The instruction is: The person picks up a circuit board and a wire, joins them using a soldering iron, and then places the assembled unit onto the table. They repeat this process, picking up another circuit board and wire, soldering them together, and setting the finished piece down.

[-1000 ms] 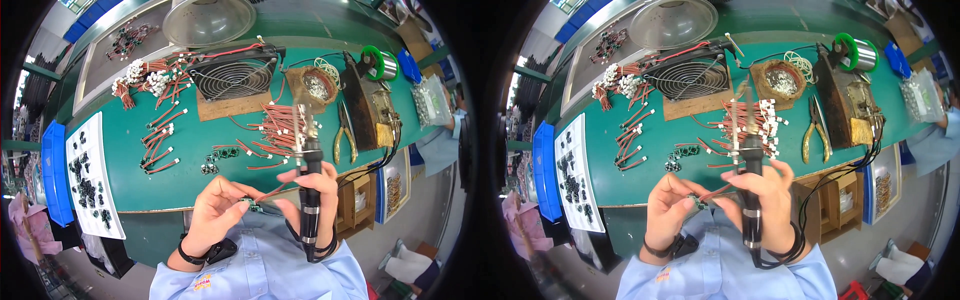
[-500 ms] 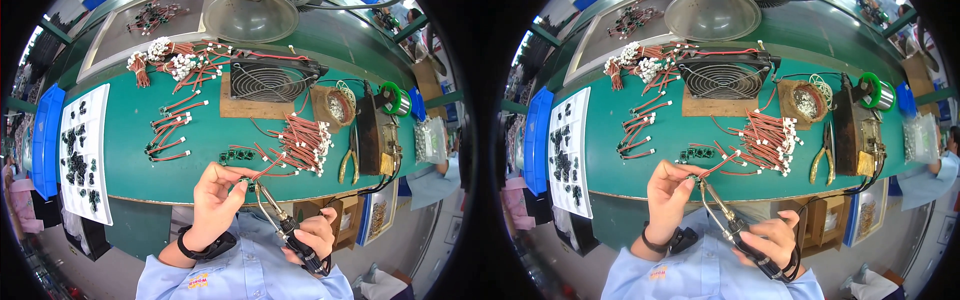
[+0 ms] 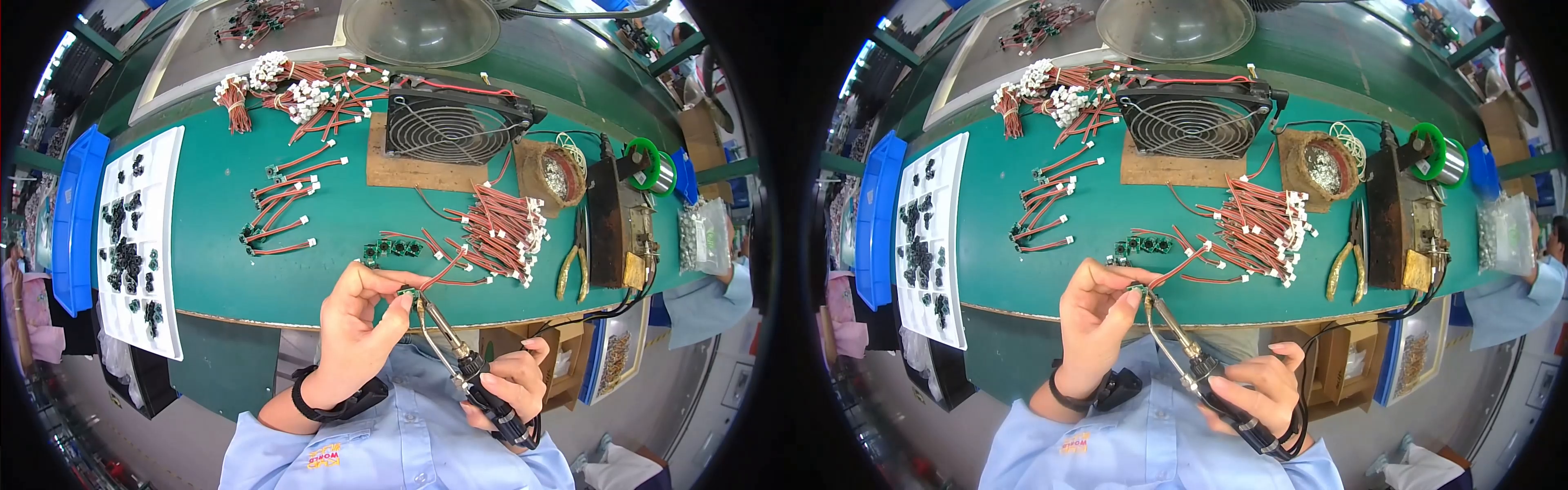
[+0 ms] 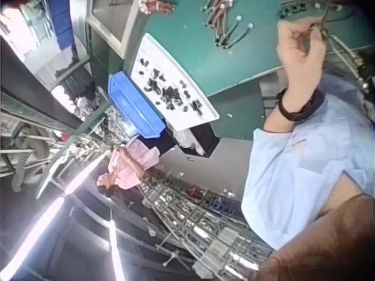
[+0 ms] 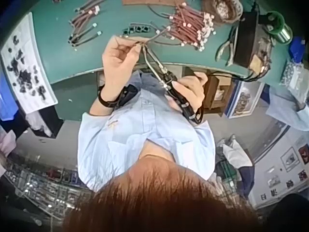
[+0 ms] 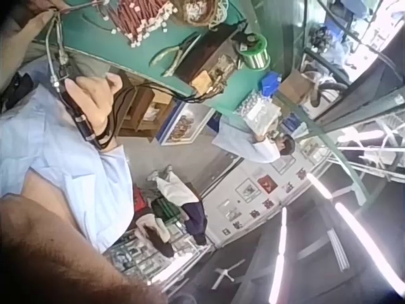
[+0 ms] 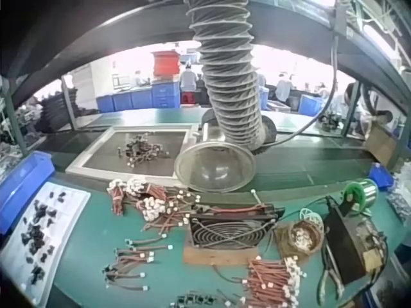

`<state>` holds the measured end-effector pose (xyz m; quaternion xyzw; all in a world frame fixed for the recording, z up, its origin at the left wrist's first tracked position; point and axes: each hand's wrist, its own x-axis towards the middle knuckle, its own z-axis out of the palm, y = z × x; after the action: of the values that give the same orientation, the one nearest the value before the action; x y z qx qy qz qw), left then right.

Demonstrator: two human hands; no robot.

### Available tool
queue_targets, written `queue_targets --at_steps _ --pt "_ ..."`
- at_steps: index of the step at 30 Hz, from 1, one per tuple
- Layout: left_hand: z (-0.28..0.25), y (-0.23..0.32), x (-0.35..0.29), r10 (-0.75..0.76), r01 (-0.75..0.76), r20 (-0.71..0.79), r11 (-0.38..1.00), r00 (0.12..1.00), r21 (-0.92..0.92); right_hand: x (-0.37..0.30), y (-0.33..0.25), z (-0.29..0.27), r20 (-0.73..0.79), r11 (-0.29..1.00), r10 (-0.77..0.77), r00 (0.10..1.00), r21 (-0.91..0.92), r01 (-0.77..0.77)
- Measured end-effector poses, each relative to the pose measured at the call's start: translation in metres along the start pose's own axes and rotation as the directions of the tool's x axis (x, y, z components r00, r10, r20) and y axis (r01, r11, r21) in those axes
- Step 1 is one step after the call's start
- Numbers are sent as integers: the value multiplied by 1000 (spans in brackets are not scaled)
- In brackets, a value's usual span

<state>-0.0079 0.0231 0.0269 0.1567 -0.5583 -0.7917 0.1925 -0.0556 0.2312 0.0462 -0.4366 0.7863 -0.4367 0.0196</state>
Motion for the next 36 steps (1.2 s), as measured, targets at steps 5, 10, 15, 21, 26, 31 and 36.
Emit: queue_targets --at_steps 5,10,15,21,26,31,36 --pt "0 2 -1 -16 16 0 1000 1000 12 -2 5 3 -9 998 -58 998 -1 58" --pt "1 2 -1 -28 28 -7 1000 1000 3 -3 7 5 -25 998 -67 997 -5 67" --pt "0 2 -1 -12 12 4 999 1000 34 -3 8 7 -47 997 -78 996 -18 78" --pt "1 4 -1 -18 18 -8 1000 1000 24 -3 8 8 -37 995 -88 995 -39 87" --pt "2 4 0 -12 12 -11 1000 1000 3 -7 8 11 -60 994 -100 993 -49 97" --pt "2 5 0 -14 14 -1 1000 1000 -2 -8 6 10 -76 994 -97 992 -58 93" --pt "3 4 -1 24 -24 4 999 1000 31 -7 5 6 -65 994 -97 993 -53 94"
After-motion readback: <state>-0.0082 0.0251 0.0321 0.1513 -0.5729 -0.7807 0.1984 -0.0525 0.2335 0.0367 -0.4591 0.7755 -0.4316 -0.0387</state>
